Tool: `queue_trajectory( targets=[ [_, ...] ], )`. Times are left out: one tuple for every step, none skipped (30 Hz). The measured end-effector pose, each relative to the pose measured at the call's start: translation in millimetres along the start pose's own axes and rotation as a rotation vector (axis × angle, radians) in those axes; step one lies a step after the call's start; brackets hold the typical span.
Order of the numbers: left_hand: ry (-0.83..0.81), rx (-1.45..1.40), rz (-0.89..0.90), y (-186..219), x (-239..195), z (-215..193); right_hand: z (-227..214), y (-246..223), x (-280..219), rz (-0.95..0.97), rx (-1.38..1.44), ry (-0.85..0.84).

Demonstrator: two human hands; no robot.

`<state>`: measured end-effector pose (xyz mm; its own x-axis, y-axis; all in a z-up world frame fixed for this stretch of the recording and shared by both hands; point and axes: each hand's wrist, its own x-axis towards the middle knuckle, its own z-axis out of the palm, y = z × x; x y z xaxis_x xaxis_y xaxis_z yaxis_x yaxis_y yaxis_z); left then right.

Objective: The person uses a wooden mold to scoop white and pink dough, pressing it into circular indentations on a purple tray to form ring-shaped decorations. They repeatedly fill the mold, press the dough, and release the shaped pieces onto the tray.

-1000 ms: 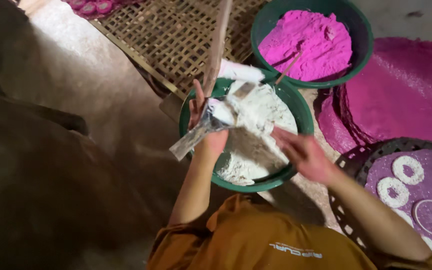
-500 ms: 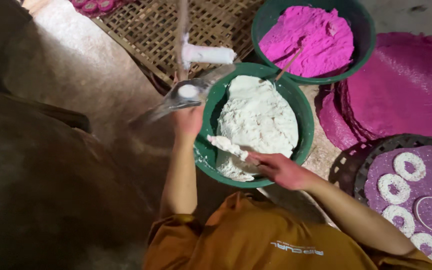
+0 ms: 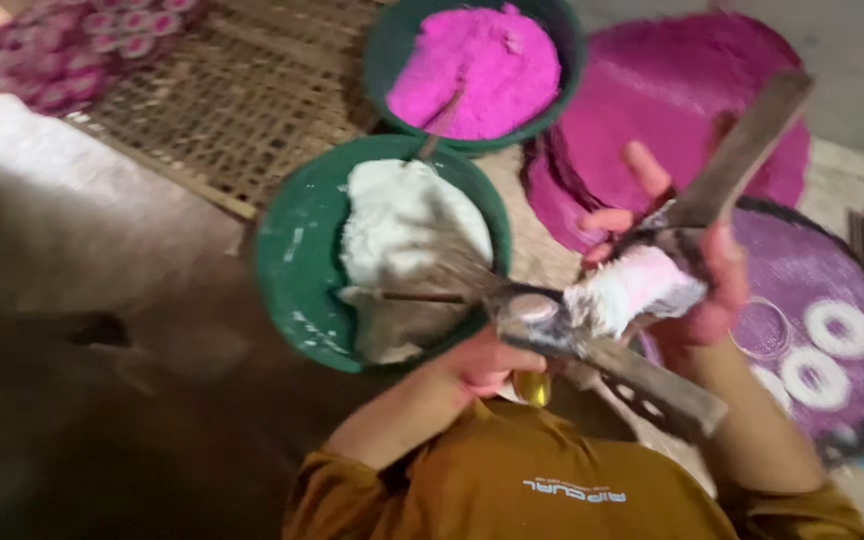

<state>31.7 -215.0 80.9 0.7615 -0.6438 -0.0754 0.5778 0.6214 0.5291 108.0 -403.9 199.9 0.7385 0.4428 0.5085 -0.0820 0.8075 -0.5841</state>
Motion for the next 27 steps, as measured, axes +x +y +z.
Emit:
queue_trajectory(
  targets=[
    [0.132, -0.214, -0.137, 3, 10, 7, -1, -28, -7, 0.004, 0.05, -0.061],
    [0.269, -0.424, -0.276, 3, 18, 14, 3, -54, -23, 0.04, -0.251, -0.007],
    [0.127, -0.457, -0.232, 1, 28, 13, 5, -77, -42, 0.078, -0.557, 0.034],
    [-0.014, -0.493, -0.186, -2, 37, 11, 4, -93, -57, 0.122, -0.862, 0.077],
    [-0.15, -0.537, -0.141, -10, 43, 12, 4, -104, -69, -0.029, -1.016, -0.103],
    [-0.013, -0.476, -0.193, -21, 49, 14, 4, -114, -81, -0.176, -1.166, -0.29],
    [0.122, -0.411, -0.243, -36, 55, 17, 2, -124, -93, -0.318, -1.308, -0.488],
    [0.256, -0.341, -0.291, -52, 62, 20, 4, -135, -110, -0.34, -1.411, -0.499],
    [0.187, -0.329, -0.281, -68, 70, 23, 7, -142, -127, -0.367, -1.518, -0.517],
    [0.118, -0.317, -0.271, -84, 74, 27, 9, -147, -140, -0.393, -1.625, -0.535],
    [0.05, -0.308, -0.257, -100, 77, 32, 8, -150, -150, -0.366, -1.616, -0.494],
    [-0.017, -0.3, -0.243, -114, 81, 37, 7, -149, -159, -0.34, -1.606, -0.453],
    [-0.064, -0.29, -0.235, -129, 84, 45, 5, -151, -169, -0.309, -1.591, -0.409],
    [-0.101, -0.255, -0.243, -137, 90, 51, 4, -156, -180, -0.246, -1.573, -0.343],
    [-0.14, -0.179, -0.246, -139, 101, 57, -3, -163, -185, -0.192, -1.554, -0.287],
    [-0.17, -0.046, -0.264, -134, 117, 62, -11, -170, -190, -0.139, -1.533, -0.23],
    [-0.194, 0.088, -0.28, -131, 128, 67, -17, -179, -200, -0.075, -1.593, -0.149],
    [-0.222, 0.235, -0.285, -126, 142, 72, -24, -190, -212, -0.009, -1.651, -0.067],
    [-0.251, 0.373, -0.286, -122, 151, 80, -34, -200, -224, 0.068, -1.7, 0.018],
    [-0.287, 0.543, -0.278, -118, 166, 88, -48, -215, -233, 0.386, -1.369, 0.051],
    [-0.327, 0.706, -0.253, -111, 182, 98, -69, -237, -237, 0.657, -1.021, 0.074],
    [-0.376, 0.863, -0.212, -105, 198, 107, -88, -253, -243, 0.9, -0.655, 0.096],
    [-0.421, 1.002, -0.187, -103, 210, 116, -102, -259, -254, 0.892, -0.656, 0.036],
    [-0.468, 1.097, -0.136, -97, 222, 123, -116, -263, -263, 0.883, -0.658, -0.023],
    [-0.513, 1.109, -0.082, -90, 232, 128, -129, -268, -271, 0.874, -0.656, -0.077],
    [-0.561, 1.096, -0.02, -84, 241, 132, -139, -270, -279, 0.891, -0.526, 0.028],
    [-0.607, 0.883, 0.116, -78, 247, 132, -147, -272, -287, 0.904, -0.403, 0.13]
  ],
)
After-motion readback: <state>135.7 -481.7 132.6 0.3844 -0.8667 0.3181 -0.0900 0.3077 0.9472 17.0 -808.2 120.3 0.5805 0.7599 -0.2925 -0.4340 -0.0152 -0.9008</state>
